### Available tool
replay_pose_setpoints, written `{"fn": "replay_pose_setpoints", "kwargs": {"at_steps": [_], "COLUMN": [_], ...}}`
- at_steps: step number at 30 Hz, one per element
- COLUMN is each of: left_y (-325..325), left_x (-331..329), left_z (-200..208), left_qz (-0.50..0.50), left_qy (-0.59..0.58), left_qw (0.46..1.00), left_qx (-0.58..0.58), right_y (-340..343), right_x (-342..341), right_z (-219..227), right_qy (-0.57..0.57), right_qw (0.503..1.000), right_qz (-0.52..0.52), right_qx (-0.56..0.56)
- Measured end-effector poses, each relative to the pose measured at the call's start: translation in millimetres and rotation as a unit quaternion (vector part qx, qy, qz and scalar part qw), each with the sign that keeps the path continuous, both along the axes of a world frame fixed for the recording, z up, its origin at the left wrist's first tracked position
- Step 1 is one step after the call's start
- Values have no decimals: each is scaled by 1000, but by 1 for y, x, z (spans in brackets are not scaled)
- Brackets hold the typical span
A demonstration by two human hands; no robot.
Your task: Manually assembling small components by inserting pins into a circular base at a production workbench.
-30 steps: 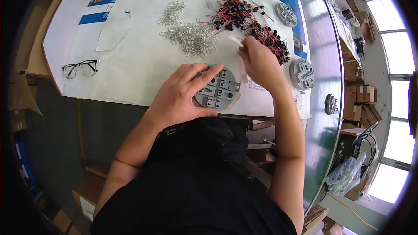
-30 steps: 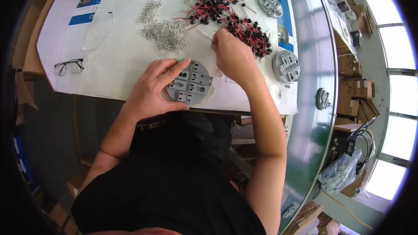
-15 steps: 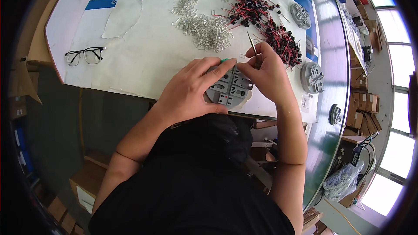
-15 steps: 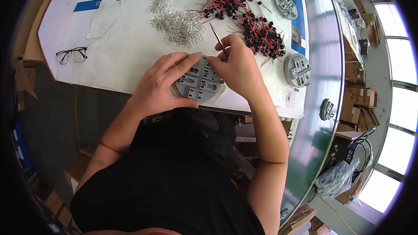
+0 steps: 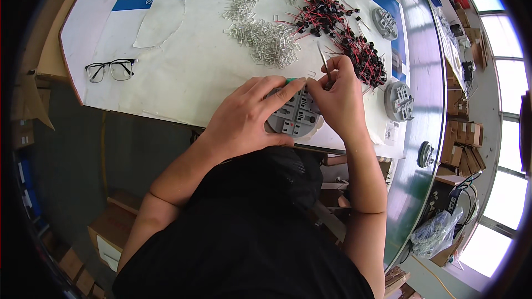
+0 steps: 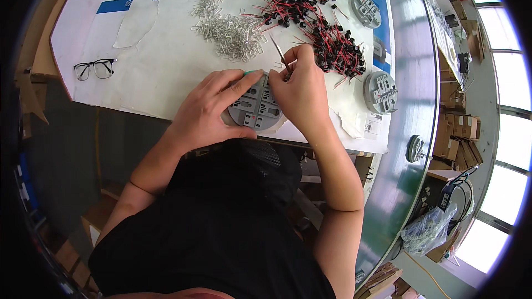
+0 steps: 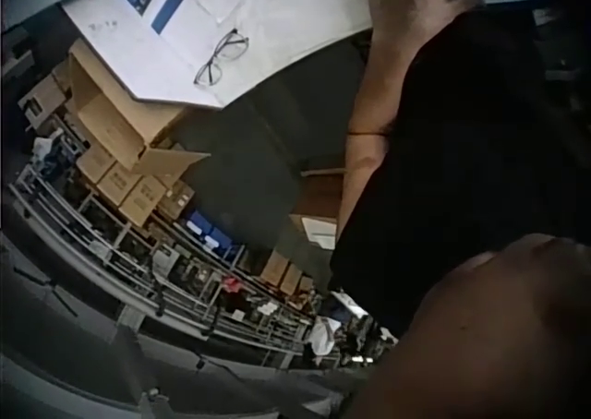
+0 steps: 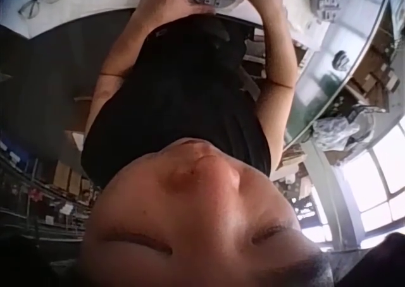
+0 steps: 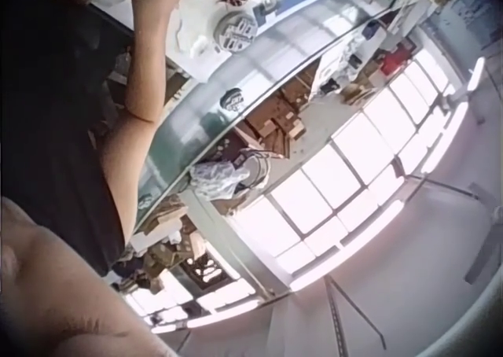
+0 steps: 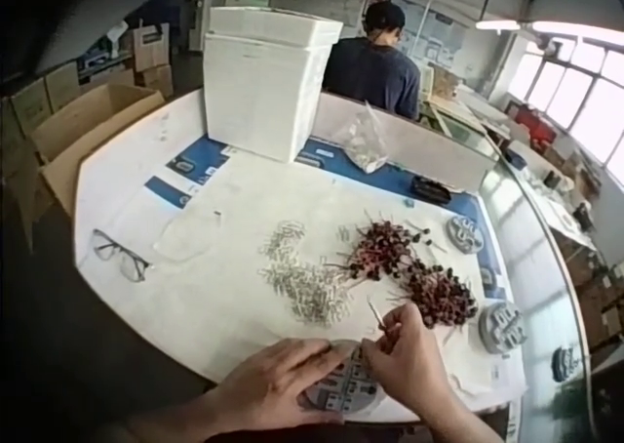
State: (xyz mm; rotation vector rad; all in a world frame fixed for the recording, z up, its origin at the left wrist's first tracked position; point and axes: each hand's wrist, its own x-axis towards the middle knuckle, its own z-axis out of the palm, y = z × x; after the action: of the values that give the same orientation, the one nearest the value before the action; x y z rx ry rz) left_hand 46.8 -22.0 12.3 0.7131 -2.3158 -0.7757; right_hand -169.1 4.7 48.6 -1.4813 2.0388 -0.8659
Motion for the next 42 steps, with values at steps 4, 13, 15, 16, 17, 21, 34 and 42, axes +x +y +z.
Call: {"fn": "replay_pose_setpoints", "kwargs": {"at_steps": [4, 13, 15, 16, 17, 21, 34, 42], "left_y": [-1, -2, -2, -3, -4, -11, -14, -27], "left_x": [1, 1, 3, 4, 5, 4, -6, -40], "left_z": [0, 1, 2, 2, 2, 0, 7, 22], "left_qz": [2, -4, -5, -5, -6, -12, -2, -5], "left_qy": [2, 5, 11, 13, 12, 81, 42, 61], "left_qw": [1000, 1000, 1000, 1000, 1000, 996, 999, 997], "left_qx": [-7, 7, 17, 22, 20, 26, -1, 47], "right_y": [-5, 5, 8, 9, 10, 18, 16, 18], "right_x": [0, -15, -22, -27, -29, -26, -21, -24], "right_z": [4, 5, 1, -1, -3, -6, -13, -28], "right_qy": [-1, -7, -49, -89, -129, -164, -142, -222], "right_qw": [999, 989, 989, 987, 983, 982, 987, 975], "right_qz": [3, 86, 76, 68, 62, 42, 44, -2], "right_qx": [36, 117, 117, 117, 116, 89, 60, 16]}}
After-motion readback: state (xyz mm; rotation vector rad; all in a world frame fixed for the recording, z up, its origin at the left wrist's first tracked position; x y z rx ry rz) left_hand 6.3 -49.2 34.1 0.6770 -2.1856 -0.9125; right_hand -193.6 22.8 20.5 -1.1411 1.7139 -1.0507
